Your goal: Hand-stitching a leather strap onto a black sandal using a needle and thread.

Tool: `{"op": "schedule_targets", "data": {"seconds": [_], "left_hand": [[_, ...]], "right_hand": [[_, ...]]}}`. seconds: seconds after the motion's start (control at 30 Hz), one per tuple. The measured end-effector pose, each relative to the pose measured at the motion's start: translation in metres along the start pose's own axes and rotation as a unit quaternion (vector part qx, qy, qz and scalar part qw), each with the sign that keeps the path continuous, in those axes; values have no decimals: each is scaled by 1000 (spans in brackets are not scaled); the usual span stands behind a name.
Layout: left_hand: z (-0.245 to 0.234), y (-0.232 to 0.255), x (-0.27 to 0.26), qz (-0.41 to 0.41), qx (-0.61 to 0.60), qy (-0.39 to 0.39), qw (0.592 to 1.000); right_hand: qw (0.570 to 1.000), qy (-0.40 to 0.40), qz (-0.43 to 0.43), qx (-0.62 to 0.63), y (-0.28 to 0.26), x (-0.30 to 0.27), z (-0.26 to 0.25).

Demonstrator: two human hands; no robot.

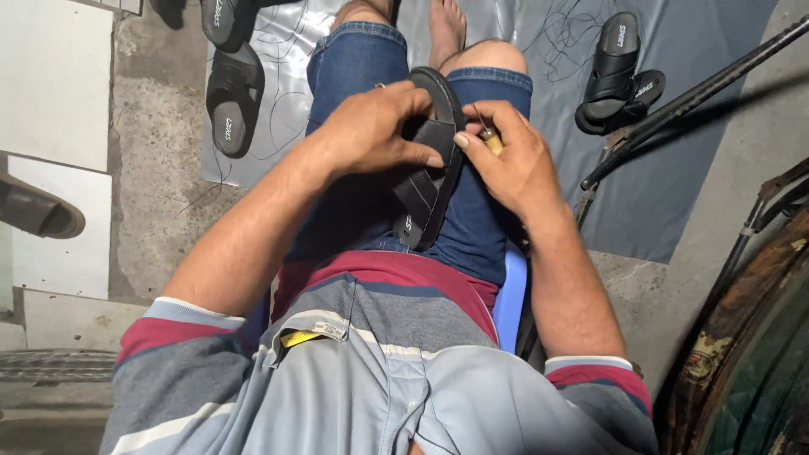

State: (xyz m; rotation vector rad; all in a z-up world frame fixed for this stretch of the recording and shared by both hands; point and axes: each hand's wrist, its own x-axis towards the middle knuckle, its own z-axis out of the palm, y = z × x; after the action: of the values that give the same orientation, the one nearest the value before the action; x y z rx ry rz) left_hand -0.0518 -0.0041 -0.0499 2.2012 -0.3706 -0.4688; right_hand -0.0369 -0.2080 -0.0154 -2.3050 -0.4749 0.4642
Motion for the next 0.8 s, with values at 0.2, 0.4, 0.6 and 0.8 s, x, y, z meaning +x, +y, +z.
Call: {"op": "schedule_targets", "data": {"seconds": [0.2, 0.4, 0.6, 0.8], "left_hand": [[1, 20, -7, -84, -82, -15, 993], [14, 22, -9, -120, -84, 40, 988], [29, 22, -9, -135, -62, 90, 985], [27, 23, -8, -130, -62, 86, 986]], "right_hand": [[982, -89, -149, -73, 9, -15, -32], [964, -94, -197, -150, 16, -19, -39], [952, -74, -234, -181, 14, -16, -36], [953, -89, -227, -180, 14, -7, -37]]}}
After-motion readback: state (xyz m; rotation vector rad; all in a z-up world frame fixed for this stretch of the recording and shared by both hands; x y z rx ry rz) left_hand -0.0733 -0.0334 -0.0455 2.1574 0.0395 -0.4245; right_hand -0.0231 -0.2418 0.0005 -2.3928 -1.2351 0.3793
